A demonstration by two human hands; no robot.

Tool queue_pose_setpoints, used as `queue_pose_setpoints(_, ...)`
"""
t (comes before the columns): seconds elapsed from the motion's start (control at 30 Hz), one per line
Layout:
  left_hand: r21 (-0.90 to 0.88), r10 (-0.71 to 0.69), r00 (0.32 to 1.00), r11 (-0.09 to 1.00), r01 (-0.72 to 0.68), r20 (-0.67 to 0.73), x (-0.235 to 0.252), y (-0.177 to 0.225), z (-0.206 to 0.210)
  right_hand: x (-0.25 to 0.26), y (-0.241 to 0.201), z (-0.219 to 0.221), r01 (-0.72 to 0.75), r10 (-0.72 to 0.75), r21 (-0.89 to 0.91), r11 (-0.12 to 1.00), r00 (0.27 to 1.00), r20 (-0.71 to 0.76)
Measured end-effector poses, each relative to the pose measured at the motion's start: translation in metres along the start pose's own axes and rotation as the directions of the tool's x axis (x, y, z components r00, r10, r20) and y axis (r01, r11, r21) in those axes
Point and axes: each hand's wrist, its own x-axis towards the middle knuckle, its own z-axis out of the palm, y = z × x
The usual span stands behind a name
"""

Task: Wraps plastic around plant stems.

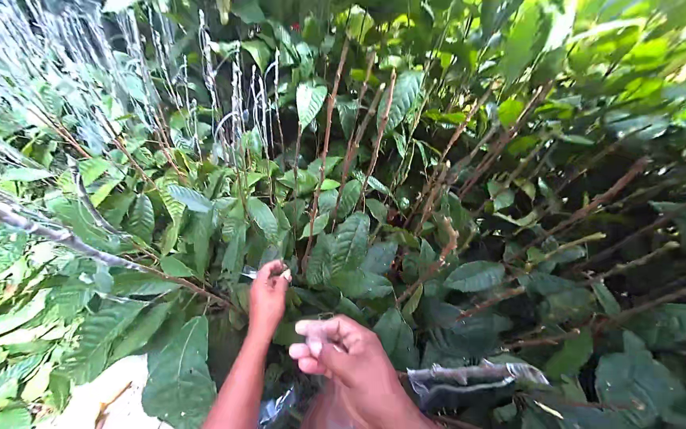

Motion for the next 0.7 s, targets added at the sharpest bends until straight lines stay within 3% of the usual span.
queue_pose_setpoints(0.13,-0.020,0.086,0.995,0.996,-0.087,-0.049,0.001,-0.013,0.003,0.093,0.005,0.009,-0.055,0.063,0.057,0.997,0.987,-0.149)
queue_pose_setpoints(0.23,-0.045,0.046,0.999,0.998,-0.047,-0.015,0.002,-0.020,0.003,0.132,0.008,0.003,-0.018,0.021,0.016,1.000,0.977,-0.212)
queue_pose_setpoints(0.4,-0.166,-0.015,0.999,0.986,0.022,0.040,0.010,-0.026,0.003,0.170,0.017,-0.019,-0.046,-0.026,-0.305,0.951,0.973,-0.229)
queue_pose_setpoints(0.57,-0.326,-0.010,0.983,0.943,0.071,0.183,0.012,-0.040,-0.002,0.195,0.026,-0.030,-0.128,0.045,-0.703,0.700,0.990,-0.135)
queue_pose_setpoints(0.7,-0.532,-0.043,0.951,0.821,0.209,0.308,0.014,-0.052,-0.004,0.198,0.026,-0.025,-0.008,0.088,-0.893,0.449,0.995,0.036)
